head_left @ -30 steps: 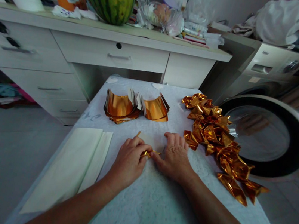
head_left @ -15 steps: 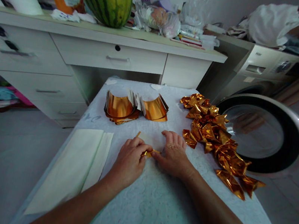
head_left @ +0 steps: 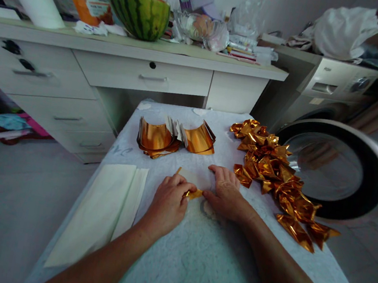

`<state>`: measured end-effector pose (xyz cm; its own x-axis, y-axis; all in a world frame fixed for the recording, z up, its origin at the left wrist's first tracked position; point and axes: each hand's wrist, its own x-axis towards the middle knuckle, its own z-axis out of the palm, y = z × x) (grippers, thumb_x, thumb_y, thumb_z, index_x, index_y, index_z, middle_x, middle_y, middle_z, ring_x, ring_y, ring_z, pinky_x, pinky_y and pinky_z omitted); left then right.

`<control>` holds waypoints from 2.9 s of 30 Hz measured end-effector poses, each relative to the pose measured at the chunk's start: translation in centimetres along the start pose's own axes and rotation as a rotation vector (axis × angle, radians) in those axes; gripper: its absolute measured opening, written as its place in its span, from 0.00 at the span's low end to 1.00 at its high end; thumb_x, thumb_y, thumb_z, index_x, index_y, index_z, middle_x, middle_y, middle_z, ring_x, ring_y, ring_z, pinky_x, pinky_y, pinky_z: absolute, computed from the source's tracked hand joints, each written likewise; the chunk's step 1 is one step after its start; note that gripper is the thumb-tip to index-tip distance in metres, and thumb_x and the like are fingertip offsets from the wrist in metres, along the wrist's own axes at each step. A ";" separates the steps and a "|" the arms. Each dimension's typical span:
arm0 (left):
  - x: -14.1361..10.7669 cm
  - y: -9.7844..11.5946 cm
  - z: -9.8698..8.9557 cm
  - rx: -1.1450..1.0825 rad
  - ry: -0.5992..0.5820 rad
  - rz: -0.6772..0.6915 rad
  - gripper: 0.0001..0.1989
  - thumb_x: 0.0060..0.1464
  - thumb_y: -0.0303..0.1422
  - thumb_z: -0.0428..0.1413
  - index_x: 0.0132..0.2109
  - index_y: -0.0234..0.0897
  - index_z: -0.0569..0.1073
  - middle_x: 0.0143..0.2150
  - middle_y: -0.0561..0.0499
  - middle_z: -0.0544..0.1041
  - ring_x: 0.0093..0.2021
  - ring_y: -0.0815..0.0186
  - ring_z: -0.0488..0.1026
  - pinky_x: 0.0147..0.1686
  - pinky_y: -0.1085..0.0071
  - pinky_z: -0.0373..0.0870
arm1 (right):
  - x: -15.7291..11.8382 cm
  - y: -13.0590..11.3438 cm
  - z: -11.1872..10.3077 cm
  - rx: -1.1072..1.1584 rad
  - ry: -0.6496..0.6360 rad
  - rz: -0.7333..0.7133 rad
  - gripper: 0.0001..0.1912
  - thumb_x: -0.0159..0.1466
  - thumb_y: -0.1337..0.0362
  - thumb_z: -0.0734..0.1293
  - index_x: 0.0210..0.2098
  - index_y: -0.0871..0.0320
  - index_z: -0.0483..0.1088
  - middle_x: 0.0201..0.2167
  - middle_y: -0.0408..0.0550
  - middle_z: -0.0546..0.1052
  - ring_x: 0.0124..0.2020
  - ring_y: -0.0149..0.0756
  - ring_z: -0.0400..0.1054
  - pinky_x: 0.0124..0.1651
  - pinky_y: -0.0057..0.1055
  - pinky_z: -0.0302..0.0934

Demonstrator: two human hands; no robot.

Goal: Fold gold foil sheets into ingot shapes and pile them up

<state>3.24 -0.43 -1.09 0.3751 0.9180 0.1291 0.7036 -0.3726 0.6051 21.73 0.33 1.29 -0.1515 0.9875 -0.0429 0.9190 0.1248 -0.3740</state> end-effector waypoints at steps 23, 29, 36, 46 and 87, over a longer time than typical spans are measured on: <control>-0.7 -0.5 -1.3 -0.149 0.266 0.028 0.15 0.57 0.23 0.48 0.49 0.39 0.72 0.48 0.47 0.70 0.53 0.59 0.68 0.55 0.58 0.66 | 0.0 -0.1 1.6 0.065 0.115 -0.173 0.14 0.60 0.62 0.68 0.45 0.58 0.68 0.43 0.51 0.69 0.45 0.44 0.59 0.48 0.39 0.55; -0.2 -1.1 -0.6 0.147 0.326 -0.022 0.20 0.55 0.25 0.53 0.55 0.35 0.66 0.52 0.41 0.70 0.55 0.51 0.65 0.57 0.50 0.62 | 0.2 0.0 1.8 0.065 0.122 -0.178 0.15 0.59 0.62 0.68 0.45 0.57 0.69 0.43 0.51 0.69 0.46 0.44 0.59 0.49 0.40 0.55; 0.1 -0.9 -0.2 0.253 0.265 -0.057 0.23 0.55 0.27 0.55 0.58 0.34 0.63 0.49 0.40 0.71 0.52 0.49 0.66 0.53 0.50 0.64 | 0.1 -0.1 1.6 0.068 0.108 -0.190 0.15 0.59 0.63 0.68 0.46 0.57 0.69 0.43 0.51 0.69 0.45 0.44 0.59 0.50 0.41 0.55; 0.6 -0.8 -0.2 -0.140 0.319 -0.113 0.32 0.51 0.20 0.53 0.62 0.42 0.59 0.50 0.46 0.65 0.48 0.60 0.69 0.51 0.57 0.69 | 0.1 0.0 1.3 0.095 0.098 -0.185 0.20 0.58 0.63 0.68 0.49 0.59 0.66 0.45 0.52 0.70 0.46 0.45 0.60 0.50 0.42 0.56; 0.8 0.2 -1.8 -1.071 0.076 -0.280 0.29 0.50 0.37 0.63 0.57 0.39 0.63 0.32 0.54 0.76 0.29 0.68 0.72 0.29 0.73 0.68 | -0.3 -1.4 1.0 0.738 -0.143 -0.272 0.11 0.65 0.59 0.62 0.29 0.59 0.66 0.22 0.39 0.64 0.25 0.27 0.56 0.28 0.25 0.50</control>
<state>2.61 0.42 0.56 0.2200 0.9711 -0.0930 -0.1416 0.1261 0.9819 20.12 -0.25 0.93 -0.4272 0.9033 0.0385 0.3724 0.2146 -0.9029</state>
